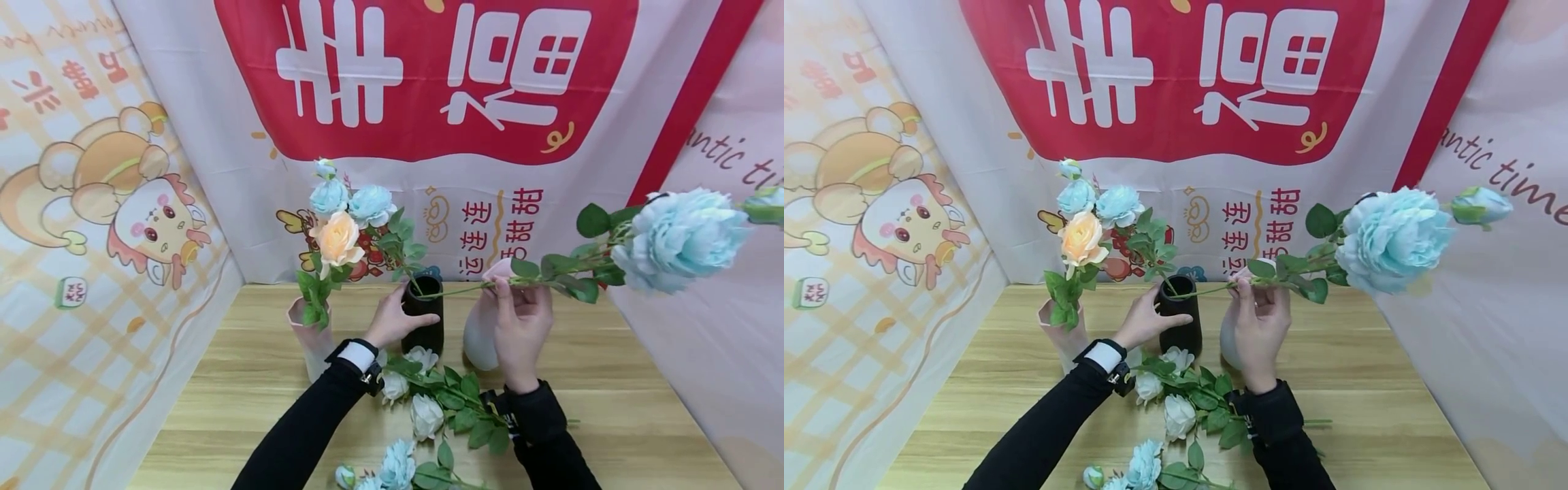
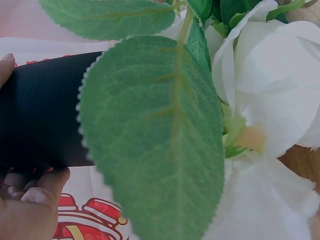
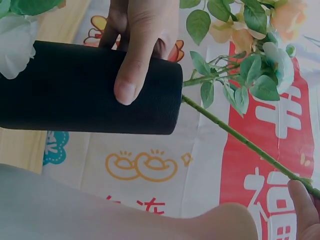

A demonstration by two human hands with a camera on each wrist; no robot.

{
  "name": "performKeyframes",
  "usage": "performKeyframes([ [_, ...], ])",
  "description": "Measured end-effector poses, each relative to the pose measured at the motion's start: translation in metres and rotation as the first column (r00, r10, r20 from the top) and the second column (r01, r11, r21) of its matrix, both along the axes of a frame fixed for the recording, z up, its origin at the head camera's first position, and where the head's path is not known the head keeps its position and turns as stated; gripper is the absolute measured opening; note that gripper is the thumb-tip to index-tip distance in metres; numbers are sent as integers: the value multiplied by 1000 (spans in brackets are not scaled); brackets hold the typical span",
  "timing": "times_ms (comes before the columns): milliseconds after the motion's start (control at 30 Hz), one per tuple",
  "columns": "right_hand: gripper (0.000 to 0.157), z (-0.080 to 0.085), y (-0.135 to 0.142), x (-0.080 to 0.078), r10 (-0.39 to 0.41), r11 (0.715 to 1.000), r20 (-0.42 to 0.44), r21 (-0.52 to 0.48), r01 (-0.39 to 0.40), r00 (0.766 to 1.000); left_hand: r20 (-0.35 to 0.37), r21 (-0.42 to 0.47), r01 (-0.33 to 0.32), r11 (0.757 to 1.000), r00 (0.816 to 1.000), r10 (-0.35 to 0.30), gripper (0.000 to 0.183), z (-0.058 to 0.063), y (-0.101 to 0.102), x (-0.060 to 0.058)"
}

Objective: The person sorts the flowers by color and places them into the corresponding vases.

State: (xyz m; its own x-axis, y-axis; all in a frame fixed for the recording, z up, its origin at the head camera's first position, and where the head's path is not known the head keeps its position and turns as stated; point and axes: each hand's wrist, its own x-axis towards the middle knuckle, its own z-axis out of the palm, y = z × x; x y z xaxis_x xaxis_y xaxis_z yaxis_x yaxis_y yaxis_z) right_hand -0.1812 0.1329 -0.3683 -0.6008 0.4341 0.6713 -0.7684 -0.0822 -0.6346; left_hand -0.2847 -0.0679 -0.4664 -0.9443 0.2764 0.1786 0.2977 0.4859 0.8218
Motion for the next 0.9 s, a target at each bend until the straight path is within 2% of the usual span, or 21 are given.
performKeyframes([
  [133,29,8,-7,2,19,998,-3,52,-19,1000,16,-6,-3,1000,1000,3,105,2,0,3],
  [300,31,10,-11,0,25,994,31,105,-28,999,11,-6,-5,1000,1000,5,102,3,1,3],
  [600,27,6,-19,-9,61,988,39,141,-66,997,-21,16,-1,1000,1000,2,99,1,2,0],
  [733,23,3,-25,-12,31,979,70,200,-44,997,-27,26,5,1000,1000,-5,96,1,3,-1],
  [867,30,-3,-29,-14,21,971,101,235,-44,995,-13,20,6,1000,1000,-5,95,3,3,1],
  [900,31,-4,-30,-14,43,971,104,228,-66,994,-10,19,6,1000,1000,-6,95,3,3,1],
])
